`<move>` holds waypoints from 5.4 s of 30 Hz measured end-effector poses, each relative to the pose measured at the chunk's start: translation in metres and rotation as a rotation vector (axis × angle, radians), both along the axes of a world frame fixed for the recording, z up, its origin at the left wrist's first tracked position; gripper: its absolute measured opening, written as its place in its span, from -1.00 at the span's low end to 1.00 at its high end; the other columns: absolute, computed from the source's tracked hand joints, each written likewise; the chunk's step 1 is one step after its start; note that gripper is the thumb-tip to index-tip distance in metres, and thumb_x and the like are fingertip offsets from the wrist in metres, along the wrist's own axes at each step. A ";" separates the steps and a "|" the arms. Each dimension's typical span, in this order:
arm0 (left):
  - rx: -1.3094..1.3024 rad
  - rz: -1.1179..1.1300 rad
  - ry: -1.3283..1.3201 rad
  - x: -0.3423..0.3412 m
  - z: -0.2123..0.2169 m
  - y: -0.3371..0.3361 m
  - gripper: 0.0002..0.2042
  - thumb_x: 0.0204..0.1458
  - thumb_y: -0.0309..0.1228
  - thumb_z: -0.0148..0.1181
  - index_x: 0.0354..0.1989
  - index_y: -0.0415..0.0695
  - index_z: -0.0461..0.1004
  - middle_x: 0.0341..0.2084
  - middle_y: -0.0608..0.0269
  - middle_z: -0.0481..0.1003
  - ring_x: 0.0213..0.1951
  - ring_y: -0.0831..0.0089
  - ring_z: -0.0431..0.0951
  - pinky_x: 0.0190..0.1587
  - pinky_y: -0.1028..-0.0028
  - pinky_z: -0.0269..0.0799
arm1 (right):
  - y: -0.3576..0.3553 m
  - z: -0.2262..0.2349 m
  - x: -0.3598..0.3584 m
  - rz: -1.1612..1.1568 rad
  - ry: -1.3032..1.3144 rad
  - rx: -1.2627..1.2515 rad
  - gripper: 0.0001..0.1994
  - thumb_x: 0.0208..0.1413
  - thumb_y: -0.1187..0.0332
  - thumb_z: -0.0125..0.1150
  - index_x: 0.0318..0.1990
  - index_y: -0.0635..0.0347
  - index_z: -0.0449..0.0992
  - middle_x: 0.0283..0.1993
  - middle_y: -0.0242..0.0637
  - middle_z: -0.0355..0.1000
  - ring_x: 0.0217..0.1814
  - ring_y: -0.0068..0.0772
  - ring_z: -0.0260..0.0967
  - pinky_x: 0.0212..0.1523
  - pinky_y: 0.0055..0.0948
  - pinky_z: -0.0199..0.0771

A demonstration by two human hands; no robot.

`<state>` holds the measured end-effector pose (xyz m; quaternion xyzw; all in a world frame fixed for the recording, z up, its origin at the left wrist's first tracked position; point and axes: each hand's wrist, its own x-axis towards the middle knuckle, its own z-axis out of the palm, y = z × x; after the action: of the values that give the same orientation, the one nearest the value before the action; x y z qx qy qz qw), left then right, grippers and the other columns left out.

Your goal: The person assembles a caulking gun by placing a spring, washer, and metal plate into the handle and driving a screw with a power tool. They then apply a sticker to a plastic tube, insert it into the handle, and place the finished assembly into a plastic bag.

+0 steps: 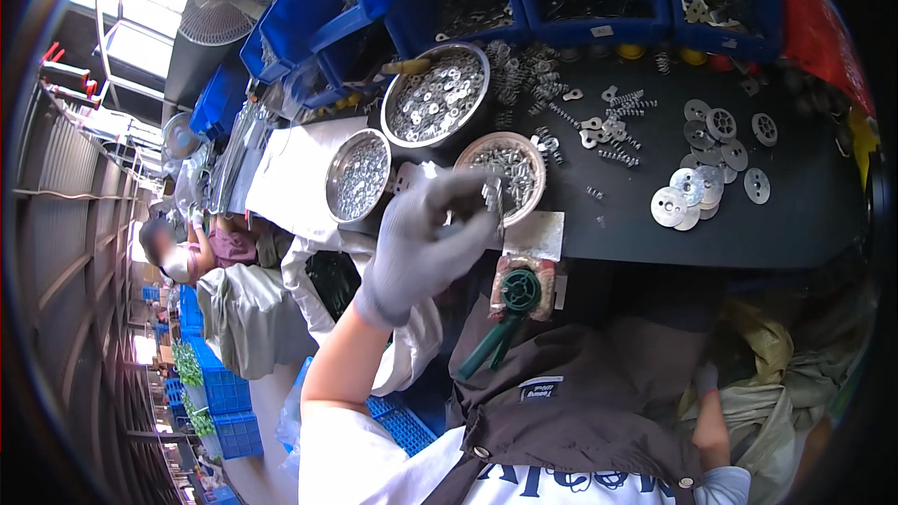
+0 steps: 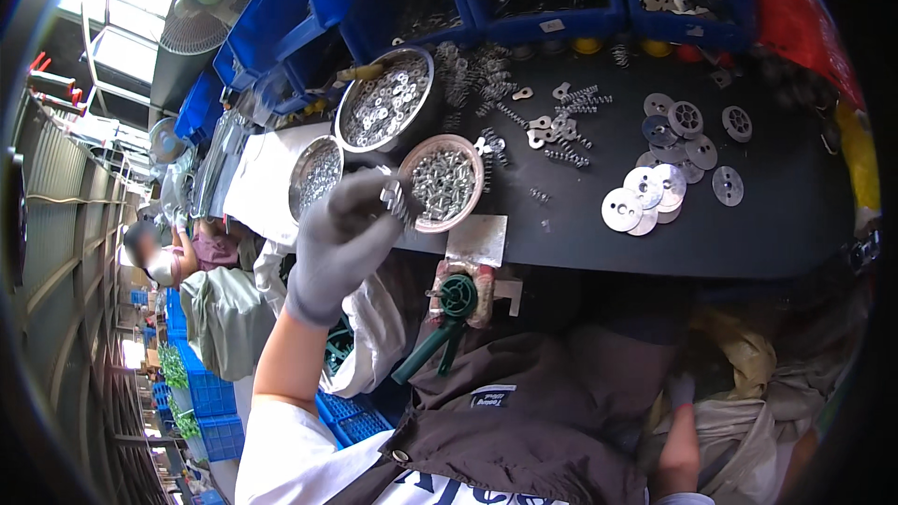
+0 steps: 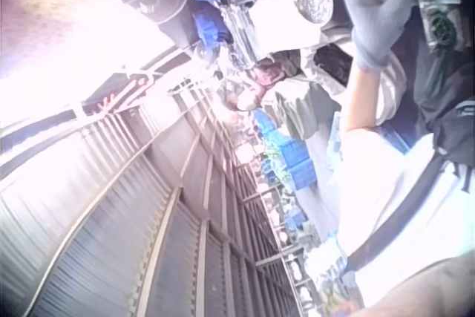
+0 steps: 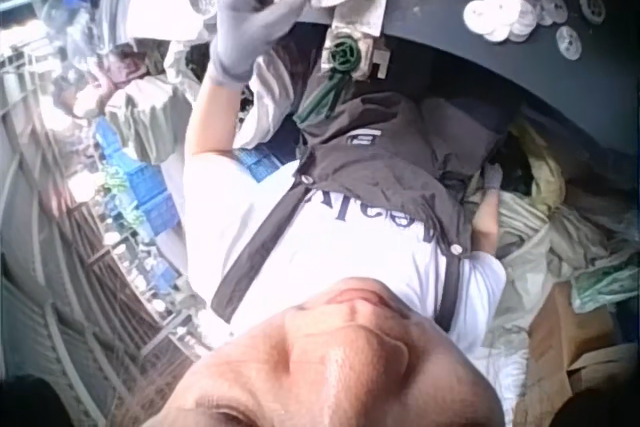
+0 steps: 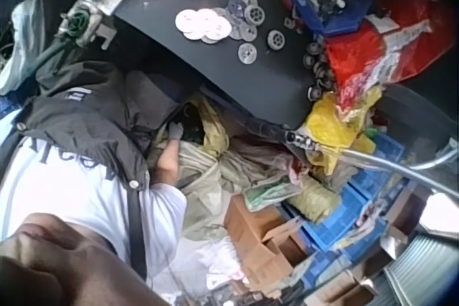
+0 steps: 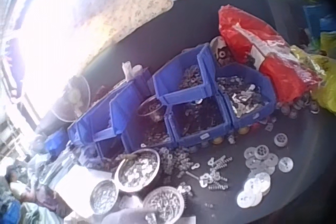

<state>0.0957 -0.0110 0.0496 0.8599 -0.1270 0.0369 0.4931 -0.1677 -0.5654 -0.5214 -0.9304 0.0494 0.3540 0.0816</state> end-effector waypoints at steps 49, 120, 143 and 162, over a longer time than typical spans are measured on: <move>-0.106 -0.163 -0.100 -0.053 -0.116 0.009 -0.21 -0.40 -0.21 0.51 0.11 -0.26 0.35 0.04 -0.03 0.41 0.10 -0.01 0.38 0.23 0.12 0.21 | 0.328 0.532 0.262 0.617 -0.939 0.799 -0.77 -0.18 0.43 0.32 -0.28 -0.01 0.58 -0.29 -0.38 0.48 -0.29 -0.24 0.43 -0.29 -0.28 0.32; -1.279 -0.097 0.550 -0.086 -0.059 0.017 -0.85 0.09 -0.66 0.13 -0.17 -0.30 0.51 -0.27 0.20 0.53 -0.30 0.54 0.51 -0.20 0.55 0.45 | 0.381 0.605 0.212 -0.281 -0.787 2.180 -0.31 0.01 0.29 0.17 0.29 0.39 0.13 -0.18 -0.31 0.15 -0.40 -0.60 0.17 -0.35 -0.50 0.09; 0.471 -0.235 -0.153 -0.085 -0.040 0.023 -0.53 -0.17 -0.34 0.23 0.04 0.07 0.48 0.02 0.18 0.39 0.00 0.08 0.37 0.05 0.13 0.24 | 0.356 0.576 0.218 -0.568 -1.031 2.066 -0.37 0.05 0.26 0.16 0.27 0.33 0.19 0.07 -0.09 0.39 -0.25 -0.46 0.29 -0.14 -0.41 0.26; 0.688 -0.226 -0.159 -0.080 -0.070 0.006 -0.51 -0.18 -0.10 0.32 0.00 0.14 0.45 -0.07 0.32 0.37 -0.17 0.40 0.40 -0.12 0.27 0.27 | 0.372 0.561 0.226 -0.584 -0.637 1.774 -0.23 -0.13 0.24 0.55 0.26 0.03 0.23 -0.11 -0.31 0.36 -0.29 -0.40 0.43 -0.31 -0.41 0.47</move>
<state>0.0153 -0.0050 -0.0202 0.9503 -0.2641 0.0043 0.1648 0.0583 -0.1933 0.0393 -0.5351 -0.0307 -0.0383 0.8434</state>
